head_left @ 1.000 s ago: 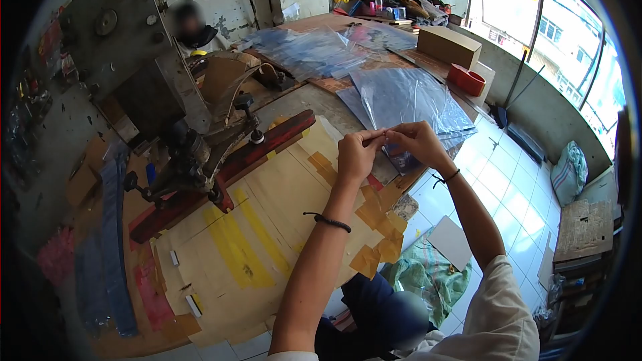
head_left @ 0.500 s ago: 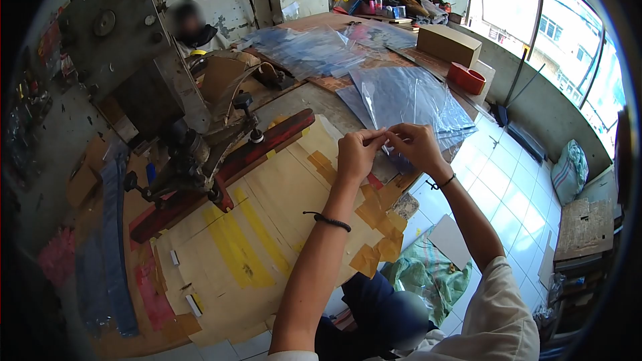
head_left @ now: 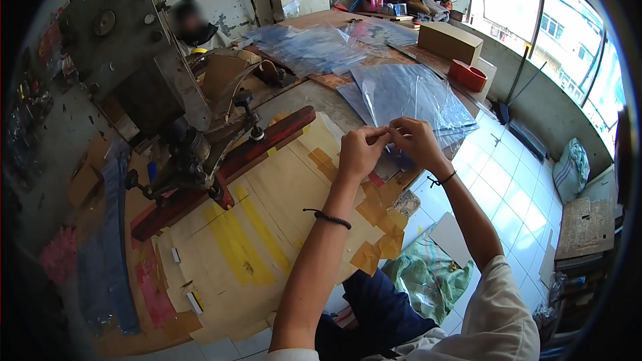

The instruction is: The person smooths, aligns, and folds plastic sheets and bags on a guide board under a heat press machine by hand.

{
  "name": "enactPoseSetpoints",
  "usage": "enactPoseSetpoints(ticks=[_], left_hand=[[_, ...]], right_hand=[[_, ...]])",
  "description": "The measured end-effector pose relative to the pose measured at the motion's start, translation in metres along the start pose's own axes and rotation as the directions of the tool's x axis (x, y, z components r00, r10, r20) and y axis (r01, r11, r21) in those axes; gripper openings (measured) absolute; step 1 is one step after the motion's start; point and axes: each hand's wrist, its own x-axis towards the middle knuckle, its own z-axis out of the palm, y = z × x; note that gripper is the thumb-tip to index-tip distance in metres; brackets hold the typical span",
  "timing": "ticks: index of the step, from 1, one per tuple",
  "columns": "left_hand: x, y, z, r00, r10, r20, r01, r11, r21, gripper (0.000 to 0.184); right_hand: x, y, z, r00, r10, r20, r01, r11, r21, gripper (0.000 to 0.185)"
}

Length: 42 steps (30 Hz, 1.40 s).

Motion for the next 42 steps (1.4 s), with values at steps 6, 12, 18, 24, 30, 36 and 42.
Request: enactPoseSetpoints(ticks=[6, 12, 18, 24, 30, 36, 42], left_hand=[[0.0, 0.004, 0.001, 0.999, -0.048, -0.007, 0.049, 0.999, 0.023, 0.027], [0.0, 0.004, 0.001, 0.999, -0.05, -0.016, 0.051, 0.999, 0.014, 0.029], [0.003, -0.009, 0.002, 1.0, -0.011, -0.003, 0.011, 1.0, 0.028, 0.029], [0.003, -0.009, 0.001, 0.998, -0.055, -0.02, 0.053, 0.995, -0.081, 0.029], [0.0, 0.0, -0.001, 0.999, -0.032, -0.015, 0.031, 0.999, -0.007, 0.031], [-0.001, 0.0, -0.001, 0.999, -0.033, 0.0, 0.033, 0.999, -0.017, 0.03], [0.0, -0.004, 0.0, 1.0, -0.002, -0.004, 0.002, 1.0, -0.03, 0.03]], right_hand=[[0.003, 0.015, -0.004, 0.995, 0.076, 0.067, -0.084, 0.987, 0.14, 0.024], [0.002, 0.016, 0.001, 1.0, -0.008, 0.027, 0.005, 0.995, 0.1, 0.024], [-0.001, 0.015, 0.008, 0.999, -0.012, -0.041, 0.013, 0.999, 0.033, 0.023], [-0.004, 0.005, 0.008, 0.997, 0.014, -0.077, -0.007, 0.995, 0.096, 0.024], [-0.002, 0.012, 0.005, 0.999, 0.014, -0.037, -0.007, 0.983, 0.182, 0.027], [-0.002, 0.01, 0.006, 0.998, 0.05, -0.041, -0.041, 0.983, 0.181, 0.027], [-0.001, 0.013, 0.004, 0.996, 0.078, -0.031, -0.071, 0.98, 0.187, 0.027]])
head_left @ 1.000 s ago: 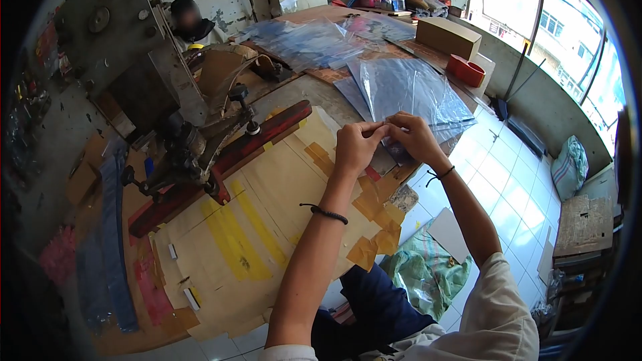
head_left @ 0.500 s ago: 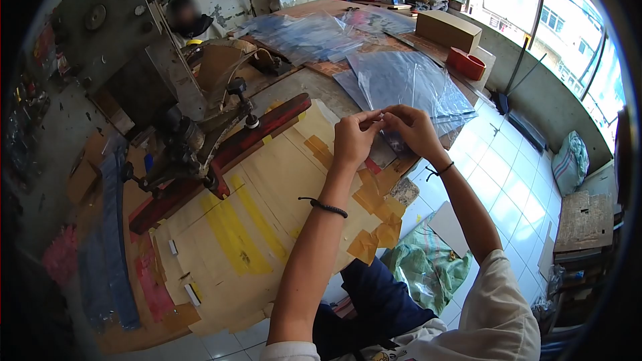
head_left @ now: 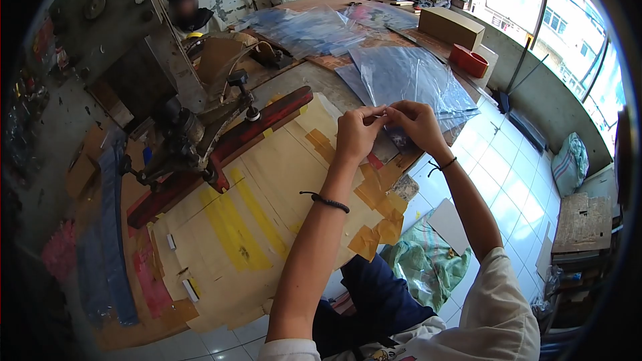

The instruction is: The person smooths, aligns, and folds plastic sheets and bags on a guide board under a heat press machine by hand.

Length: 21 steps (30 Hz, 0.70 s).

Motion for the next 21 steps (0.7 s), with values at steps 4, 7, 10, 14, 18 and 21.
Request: enactPoseSetpoints(ticks=[4, 7, 10, 14, 18, 21], left_hand=[[-0.001, 0.004, -0.001, 1.0, -0.008, 0.007, 0.008, 1.0, 0.012, 0.03], [-0.002, 0.009, -0.002, 0.999, -0.033, 0.015, 0.032, 0.999, 0.023, 0.03], [-0.001, 0.0, 0.001, 0.999, 0.041, 0.0, -0.041, 0.999, -0.008, 0.029], [-0.002, 0.006, 0.003, 1.0, -0.005, -0.001, 0.005, 0.999, -0.045, 0.026], [0.002, 0.0, 0.0, 0.999, -0.041, 0.017, 0.041, 0.999, 0.006, 0.026], [0.002, -0.005, 0.003, 1.0, 0.02, -0.01, -0.02, 0.999, -0.025, 0.026]], right_hand=[[0.0, -0.002, 0.0, 1.0, 0.005, 0.007, -0.005, 1.0, 0.022, 0.026], [-0.001, -0.005, 0.001, 1.0, 0.019, -0.002, -0.019, 0.999, 0.035, 0.026], [-0.003, -0.004, 0.004, 0.999, 0.042, -0.031, -0.042, 0.999, -0.006, 0.025], [-0.001, -0.001, 0.008, 0.998, -0.04, -0.053, 0.035, 0.995, -0.091, 0.025], [-0.003, -0.002, 0.007, 0.998, -0.067, 0.016, 0.069, 0.975, -0.21, 0.025], [-0.001, 0.0, 0.005, 0.997, -0.049, 0.056, 0.06, 0.977, -0.203, 0.026]])
